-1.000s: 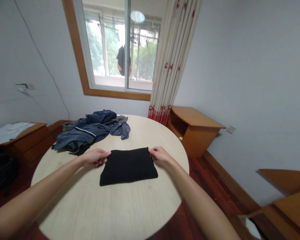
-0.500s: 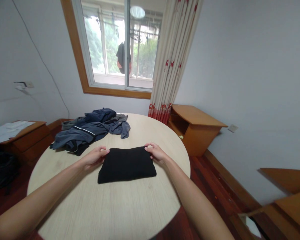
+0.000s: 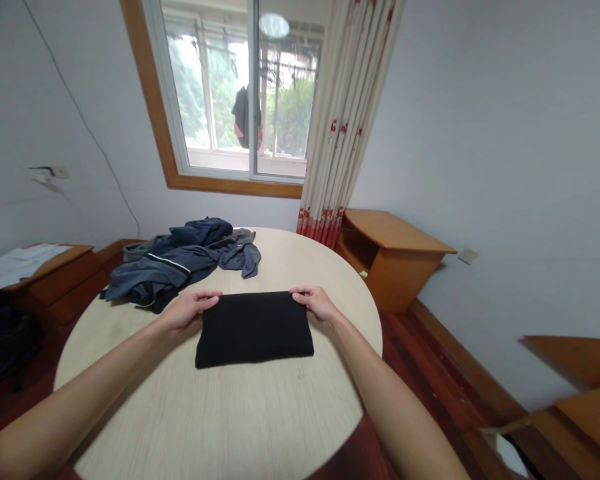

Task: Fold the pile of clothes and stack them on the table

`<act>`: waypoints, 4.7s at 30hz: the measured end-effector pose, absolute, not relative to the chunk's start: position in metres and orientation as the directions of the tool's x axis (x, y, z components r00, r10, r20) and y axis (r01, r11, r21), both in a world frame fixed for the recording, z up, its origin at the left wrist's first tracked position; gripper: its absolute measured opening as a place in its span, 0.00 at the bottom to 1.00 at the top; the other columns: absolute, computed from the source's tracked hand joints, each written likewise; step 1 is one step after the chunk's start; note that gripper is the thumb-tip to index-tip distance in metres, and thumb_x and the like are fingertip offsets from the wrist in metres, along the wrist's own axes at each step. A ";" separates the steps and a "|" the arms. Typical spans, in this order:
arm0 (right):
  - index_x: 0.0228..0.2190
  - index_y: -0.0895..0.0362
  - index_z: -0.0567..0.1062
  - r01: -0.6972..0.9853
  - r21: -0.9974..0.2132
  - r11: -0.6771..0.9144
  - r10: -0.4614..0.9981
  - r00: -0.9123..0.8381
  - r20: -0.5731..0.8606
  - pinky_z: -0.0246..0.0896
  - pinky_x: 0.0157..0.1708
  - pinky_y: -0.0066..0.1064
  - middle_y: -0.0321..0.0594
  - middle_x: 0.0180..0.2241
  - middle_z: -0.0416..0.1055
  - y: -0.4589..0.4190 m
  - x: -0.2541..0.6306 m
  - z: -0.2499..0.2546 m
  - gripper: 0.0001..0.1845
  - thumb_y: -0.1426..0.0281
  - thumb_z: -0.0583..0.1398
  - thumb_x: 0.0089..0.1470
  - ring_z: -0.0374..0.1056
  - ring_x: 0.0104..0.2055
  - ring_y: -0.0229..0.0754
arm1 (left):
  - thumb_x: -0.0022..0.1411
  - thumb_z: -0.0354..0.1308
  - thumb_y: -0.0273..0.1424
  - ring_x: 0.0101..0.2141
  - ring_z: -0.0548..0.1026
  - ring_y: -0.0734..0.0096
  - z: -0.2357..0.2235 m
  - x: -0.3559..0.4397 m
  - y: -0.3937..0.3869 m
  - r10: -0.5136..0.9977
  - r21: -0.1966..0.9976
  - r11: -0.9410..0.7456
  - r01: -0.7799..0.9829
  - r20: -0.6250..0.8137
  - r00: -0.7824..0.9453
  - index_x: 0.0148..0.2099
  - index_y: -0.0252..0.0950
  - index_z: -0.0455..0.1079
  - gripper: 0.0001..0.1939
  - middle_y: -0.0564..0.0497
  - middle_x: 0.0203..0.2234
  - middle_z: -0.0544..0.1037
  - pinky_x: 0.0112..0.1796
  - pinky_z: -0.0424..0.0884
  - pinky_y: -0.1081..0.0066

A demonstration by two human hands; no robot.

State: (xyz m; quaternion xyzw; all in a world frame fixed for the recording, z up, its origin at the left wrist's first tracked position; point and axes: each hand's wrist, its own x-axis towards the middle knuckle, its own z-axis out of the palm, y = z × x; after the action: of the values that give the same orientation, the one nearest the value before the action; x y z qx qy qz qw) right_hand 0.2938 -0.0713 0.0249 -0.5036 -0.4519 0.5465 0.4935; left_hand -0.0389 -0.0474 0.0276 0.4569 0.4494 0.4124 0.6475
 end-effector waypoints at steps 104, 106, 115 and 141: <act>0.66 0.60 0.55 0.997 -0.067 -0.032 0.997 0.037 0.069 0.33 0.64 0.59 0.55 0.68 0.47 0.058 0.281 -0.007 0.34 0.57 0.42 0.65 0.41 0.70 0.59 | 0.67 0.48 0.44 0.63 0.61 0.56 -0.017 -0.057 0.009 0.829 0.413 -0.559 0.720 0.251 0.500 0.58 0.40 0.72 0.24 0.47 0.63 0.66 0.62 0.58 0.55; 0.65 0.60 0.56 0.993 -0.118 0.013 0.999 -0.008 0.045 0.36 0.63 0.58 0.54 0.68 0.46 0.055 0.249 -0.010 0.33 0.57 0.41 0.66 0.41 0.70 0.58 | 0.67 0.48 0.44 0.63 0.61 0.56 -0.016 -0.057 0.006 0.835 0.413 -0.550 0.726 0.241 0.495 0.58 0.39 0.72 0.24 0.46 0.63 0.66 0.62 0.57 0.54; 0.63 0.60 0.61 0.981 -0.184 0.068 0.989 -0.042 0.142 0.39 0.65 0.48 0.51 0.67 0.51 0.012 0.223 -0.009 0.30 0.60 0.44 0.65 0.46 0.69 0.52 | 0.72 0.33 0.44 0.62 0.63 0.60 -0.015 -0.059 0.000 0.857 0.464 -0.513 0.722 0.237 0.457 0.55 0.39 0.74 0.30 0.46 0.61 0.68 0.62 0.57 0.54; 0.50 0.58 0.76 0.859 -0.465 0.213 0.962 -0.102 0.252 0.50 0.61 0.42 0.49 0.59 0.66 -0.010 0.257 -0.015 0.21 0.63 0.58 0.58 0.60 0.62 0.48 | 0.65 0.49 0.38 0.59 0.63 0.42 0.046 -0.090 0.046 0.880 0.120 0.034 0.992 0.467 -0.087 0.63 0.29 0.63 0.28 0.32 0.61 0.64 0.55 0.56 0.44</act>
State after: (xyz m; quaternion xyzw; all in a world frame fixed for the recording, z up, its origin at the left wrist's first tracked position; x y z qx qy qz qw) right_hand 0.2567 -0.0103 -0.0149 -0.6192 -0.7356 0.1007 0.2558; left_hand -0.0895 0.0462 0.0459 0.6625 0.7066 0.2098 -0.1335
